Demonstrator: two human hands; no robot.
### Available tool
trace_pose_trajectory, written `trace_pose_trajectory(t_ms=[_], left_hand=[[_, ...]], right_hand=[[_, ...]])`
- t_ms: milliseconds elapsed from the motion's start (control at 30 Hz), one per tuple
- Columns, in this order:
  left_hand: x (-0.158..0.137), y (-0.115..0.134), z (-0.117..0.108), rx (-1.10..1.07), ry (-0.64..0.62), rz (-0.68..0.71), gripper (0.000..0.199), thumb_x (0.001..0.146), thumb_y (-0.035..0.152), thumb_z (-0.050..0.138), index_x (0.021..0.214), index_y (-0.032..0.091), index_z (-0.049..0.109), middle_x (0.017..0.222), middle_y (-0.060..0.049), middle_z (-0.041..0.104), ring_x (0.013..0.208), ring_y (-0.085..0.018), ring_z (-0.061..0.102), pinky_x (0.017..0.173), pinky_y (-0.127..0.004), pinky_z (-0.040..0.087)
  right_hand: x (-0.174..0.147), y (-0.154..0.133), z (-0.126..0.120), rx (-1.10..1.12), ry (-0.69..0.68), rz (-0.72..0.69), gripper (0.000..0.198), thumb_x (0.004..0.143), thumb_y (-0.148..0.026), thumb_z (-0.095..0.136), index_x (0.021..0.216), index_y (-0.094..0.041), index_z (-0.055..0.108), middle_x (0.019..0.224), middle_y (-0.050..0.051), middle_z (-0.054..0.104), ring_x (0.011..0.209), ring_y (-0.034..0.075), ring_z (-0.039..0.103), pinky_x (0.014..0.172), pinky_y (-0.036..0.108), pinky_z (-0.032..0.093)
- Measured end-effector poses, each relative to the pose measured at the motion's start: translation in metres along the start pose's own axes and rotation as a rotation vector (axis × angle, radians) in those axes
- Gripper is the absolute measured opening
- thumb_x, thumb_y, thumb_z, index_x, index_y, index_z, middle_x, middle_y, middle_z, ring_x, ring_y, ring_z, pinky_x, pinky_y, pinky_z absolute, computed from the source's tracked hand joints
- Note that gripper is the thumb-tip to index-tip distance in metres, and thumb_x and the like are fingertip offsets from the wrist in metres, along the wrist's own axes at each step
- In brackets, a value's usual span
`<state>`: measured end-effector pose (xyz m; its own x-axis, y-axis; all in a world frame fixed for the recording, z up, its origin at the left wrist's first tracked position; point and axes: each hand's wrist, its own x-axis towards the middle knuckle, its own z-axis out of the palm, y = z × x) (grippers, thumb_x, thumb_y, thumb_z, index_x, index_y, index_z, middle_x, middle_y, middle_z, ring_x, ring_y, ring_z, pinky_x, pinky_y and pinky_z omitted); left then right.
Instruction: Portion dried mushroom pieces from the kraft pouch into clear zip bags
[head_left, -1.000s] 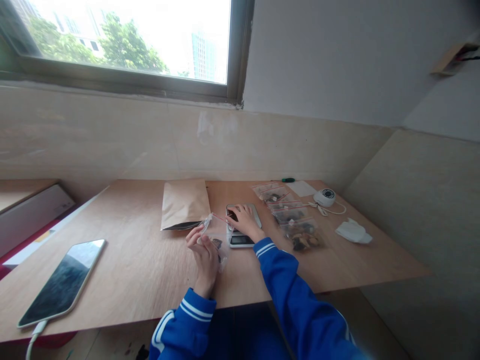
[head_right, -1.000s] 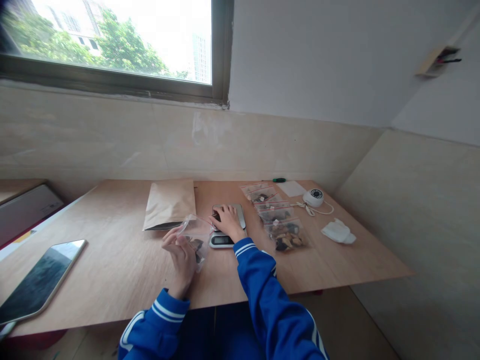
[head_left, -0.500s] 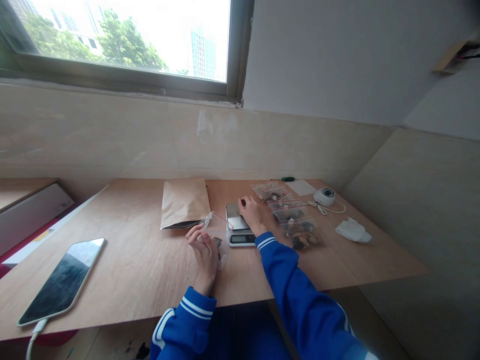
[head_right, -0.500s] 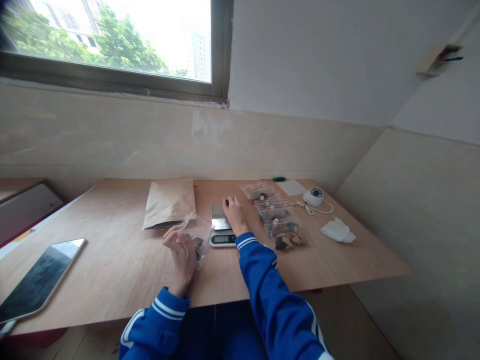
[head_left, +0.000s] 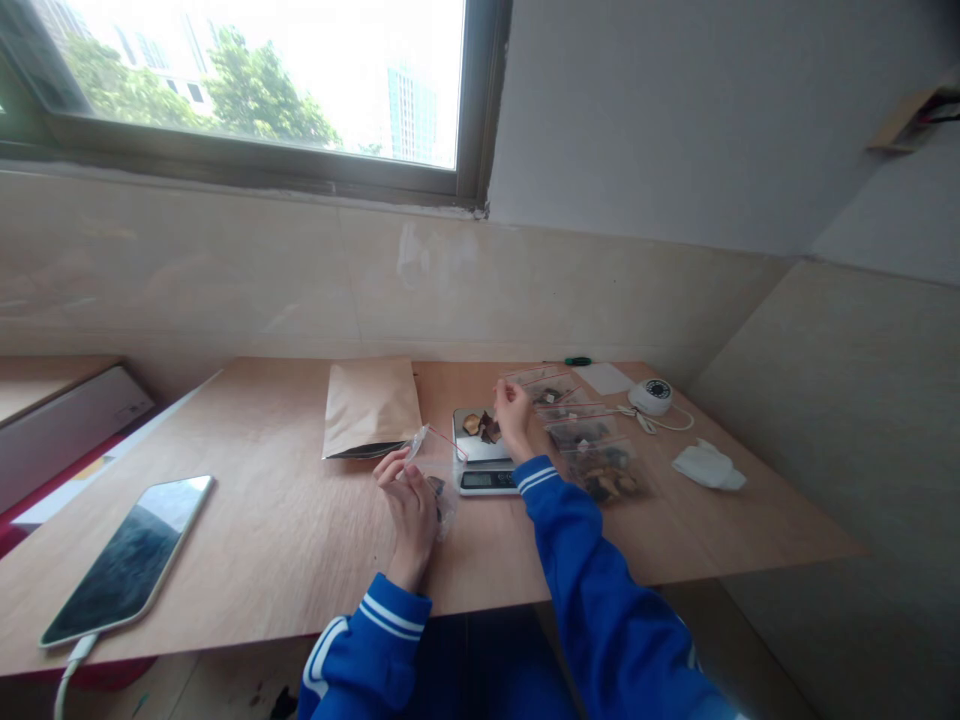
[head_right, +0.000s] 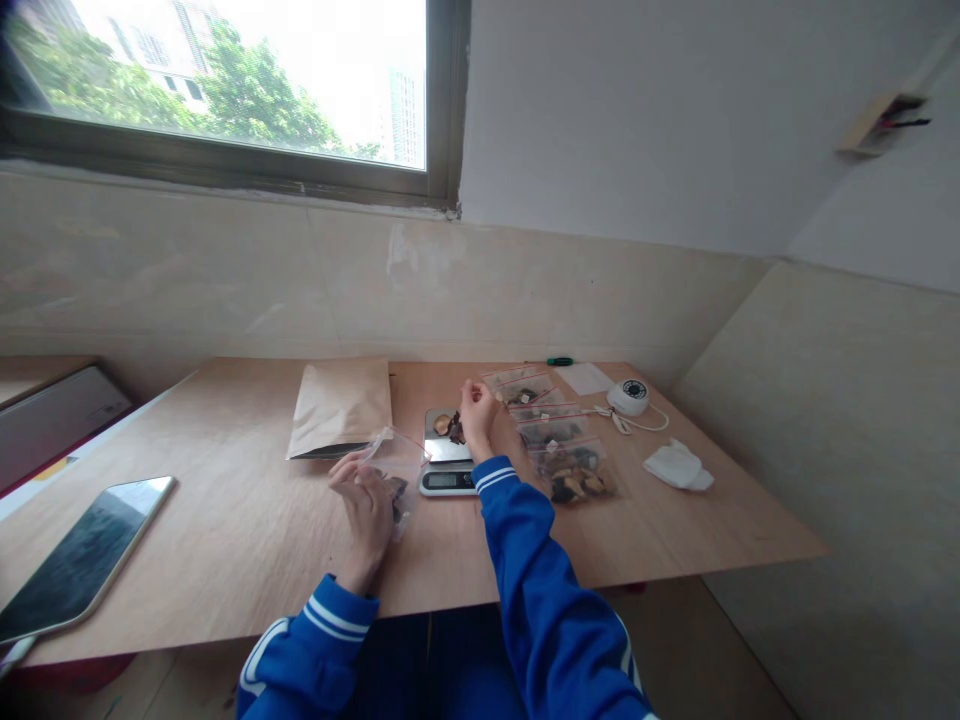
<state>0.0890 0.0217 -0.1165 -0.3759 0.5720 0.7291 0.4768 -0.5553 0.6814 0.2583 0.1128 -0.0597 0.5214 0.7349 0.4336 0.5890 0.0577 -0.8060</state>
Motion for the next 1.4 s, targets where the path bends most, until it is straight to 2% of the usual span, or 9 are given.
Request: trace_pose_trajectory(t_ms=[100, 200, 267, 400, 500, 600, 933, 1167, 1400], left_hand=[[-0.001, 0.0, 0.0, -0.006, -0.019, 0.005, 0.008, 0.095, 0.024, 0.035, 0.102, 0.02, 0.033, 0.112, -0.014, 0.05, 0.104, -0.023, 0.053, 0.087, -0.049, 0.045], [-0.001, 0.001, -0.001, -0.01, -0.027, -0.008, 0.009, 0.096, 0.027, 0.034, 0.102, 0.02, 0.033, 0.113, -0.014, 0.049, 0.104, -0.023, 0.054, 0.088, -0.049, 0.044], [-0.002, 0.001, -0.001, -0.008, -0.012, -0.037, 0.01, 0.097, 0.029, 0.032, 0.102, 0.02, 0.032, 0.115, -0.014, 0.049, 0.105, -0.023, 0.054, 0.088, -0.05, 0.044], [-0.001, 0.003, 0.0, -0.009, 0.019, -0.053, 0.013, 0.098, 0.032, 0.03, 0.102, 0.02, 0.031, 0.113, -0.015, 0.049, 0.105, -0.023, 0.053, 0.088, -0.05, 0.044], [-0.001, 0.002, 0.001, -0.021, 0.007, -0.029, 0.014, 0.097, 0.034, 0.031, 0.101, 0.021, 0.032, 0.112, -0.015, 0.05, 0.104, -0.022, 0.053, 0.089, -0.05, 0.044], [-0.002, 0.0, 0.001, -0.026, -0.016, -0.034, 0.014, 0.097, 0.035, 0.031, 0.102, 0.021, 0.032, 0.113, -0.015, 0.049, 0.105, -0.022, 0.053, 0.09, -0.05, 0.043], [-0.003, -0.004, 0.001, -0.01, -0.026, -0.043, 0.012, 0.098, 0.031, 0.03, 0.102, 0.021, 0.031, 0.113, -0.014, 0.048, 0.106, -0.022, 0.051, 0.089, -0.05, 0.044], [-0.002, -0.003, 0.001, -0.013, -0.031, -0.036, 0.011, 0.098, 0.031, 0.03, 0.103, 0.02, 0.03, 0.112, -0.014, 0.048, 0.105, -0.022, 0.051, 0.089, -0.049, 0.044], [-0.003, -0.005, 0.002, -0.015, -0.028, -0.033, 0.01, 0.097, 0.03, 0.031, 0.103, 0.021, 0.03, 0.112, -0.014, 0.048, 0.104, -0.022, 0.051, 0.089, -0.048, 0.043]], right_hand=[[-0.016, -0.033, 0.009, 0.241, -0.08, 0.054, 0.044, 0.094, -0.051, 0.031, 0.082, -0.017, 0.056, 0.056, -0.002, 0.055, 0.044, 0.011, 0.05, 0.046, 0.022, 0.041], [-0.033, -0.061, 0.012, 0.398, -0.301, -0.009, 0.042, 0.095, -0.051, 0.032, 0.083, -0.019, 0.057, 0.061, -0.001, 0.056, 0.052, 0.012, 0.055, 0.054, 0.023, 0.046], [-0.04, -0.064, 0.007, 0.266, -0.375, -0.19, 0.036, 0.096, -0.044, 0.034, 0.088, -0.02, 0.059, 0.08, 0.004, 0.063, 0.076, 0.016, 0.062, 0.074, 0.027, 0.05], [-0.04, -0.031, -0.012, -0.249, -0.401, -0.389, 0.027, 0.093, -0.03, 0.046, 0.112, -0.019, 0.06, 0.121, 0.012, 0.055, 0.115, 0.024, 0.049, 0.1, 0.038, 0.037], [-0.031, 0.0, -0.022, -0.513, -0.531, -0.408, 0.035, 0.09, -0.034, 0.054, 0.123, -0.022, 0.058, 0.128, 0.014, 0.05, 0.118, 0.028, 0.046, 0.099, 0.042, 0.034], [-0.022, 0.015, -0.025, -0.577, -0.63, -0.471, 0.036, 0.089, -0.039, 0.055, 0.12, -0.02, 0.059, 0.117, 0.012, 0.054, 0.109, 0.024, 0.052, 0.095, 0.036, 0.038], [-0.014, 0.023, -0.02, -0.573, -0.576, -0.541, 0.023, 0.09, -0.028, 0.056, 0.106, -0.013, 0.063, 0.107, 0.012, 0.059, 0.098, 0.021, 0.058, 0.089, 0.03, 0.042], [-0.019, 0.036, -0.021, -0.459, -0.496, -0.504, 0.035, 0.088, -0.014, 0.05, 0.122, -0.017, 0.057, 0.124, 0.012, 0.055, 0.111, 0.021, 0.056, 0.096, 0.033, 0.043], [-0.021, 0.02, -0.03, 0.029, -0.449, -0.332, 0.03, 0.085, -0.022, 0.053, 0.113, -0.019, 0.064, 0.117, 0.01, 0.061, 0.107, 0.019, 0.059, 0.089, 0.031, 0.049]])
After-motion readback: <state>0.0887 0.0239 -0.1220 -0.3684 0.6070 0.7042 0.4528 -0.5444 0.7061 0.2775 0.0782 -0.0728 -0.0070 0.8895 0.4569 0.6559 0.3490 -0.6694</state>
